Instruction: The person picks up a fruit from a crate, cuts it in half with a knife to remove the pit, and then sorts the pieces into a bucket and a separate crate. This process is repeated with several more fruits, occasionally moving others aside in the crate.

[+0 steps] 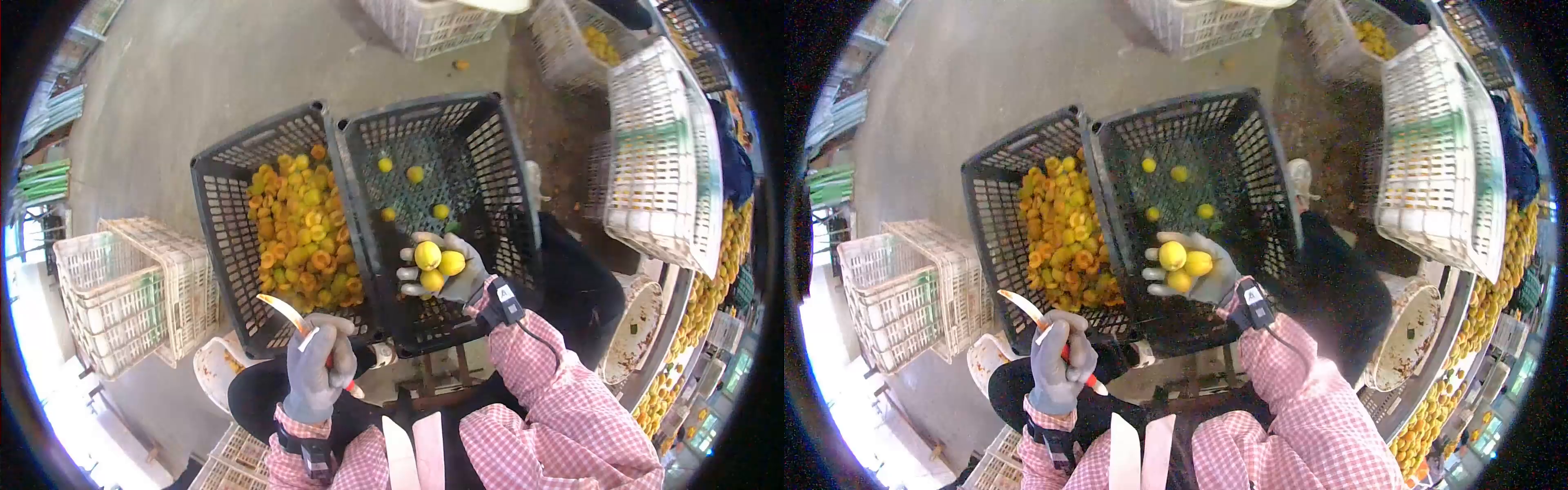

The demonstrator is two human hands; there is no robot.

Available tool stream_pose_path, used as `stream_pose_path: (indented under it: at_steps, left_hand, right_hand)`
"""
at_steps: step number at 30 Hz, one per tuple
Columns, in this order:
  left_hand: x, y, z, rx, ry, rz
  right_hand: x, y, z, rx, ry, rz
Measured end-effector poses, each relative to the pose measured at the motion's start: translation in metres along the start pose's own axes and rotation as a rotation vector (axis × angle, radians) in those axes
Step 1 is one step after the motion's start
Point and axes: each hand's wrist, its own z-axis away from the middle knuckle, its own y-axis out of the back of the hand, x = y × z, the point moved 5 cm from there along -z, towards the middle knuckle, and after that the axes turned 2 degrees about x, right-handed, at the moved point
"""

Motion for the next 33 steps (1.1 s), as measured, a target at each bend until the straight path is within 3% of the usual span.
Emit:
stream_pose_path:
  at_steps: [1,3,8,13,17,20,23,31,33]
  left_hand:
    - [0.001,-0.003,0.003,-0.008,-0.019,-0.012]
    - [0.002,-0.010,0.007,-0.063,-0.038,-0.010]
    - [-0.005,-0.023,0.017,-0.142,-0.058,0.024]
    - [-0.016,-0.033,0.019,-0.127,-0.057,0.032]
    - [-0.029,-0.044,0.017,-0.198,-0.080,-0.012]
    - [-0.041,-0.048,0.019,-0.198,-0.074,-0.012]
    - [-0.049,-0.052,0.020,-0.187,-0.046,-0.035]
    - [-0.063,-0.059,0.033,-0.158,-0.059,-0.093]
    - [-0.067,-0.056,0.034,-0.164,-0.041,-0.048]
  right_hand:
    - [-0.002,-0.017,0.007,-0.015,0.017,0.025]
    - [-0.003,-0.057,0.026,-0.233,0.031,-0.028]
    - [-0.004,-0.116,0.107,-0.163,0.254,0.135]
    - [-0.020,-0.133,0.226,-0.253,0.508,0.178]
    - [-0.038,-0.124,0.327,-0.188,0.765,0.179]
    - [-0.035,-0.116,0.390,-0.011,1.084,0.093]
    - [-0.039,-0.086,0.442,0.114,1.237,0.066]
    - [-0.056,-0.019,0.522,0.288,1.324,-0.080]
    - [-0.068,0.023,0.537,0.332,1.366,-0.039]
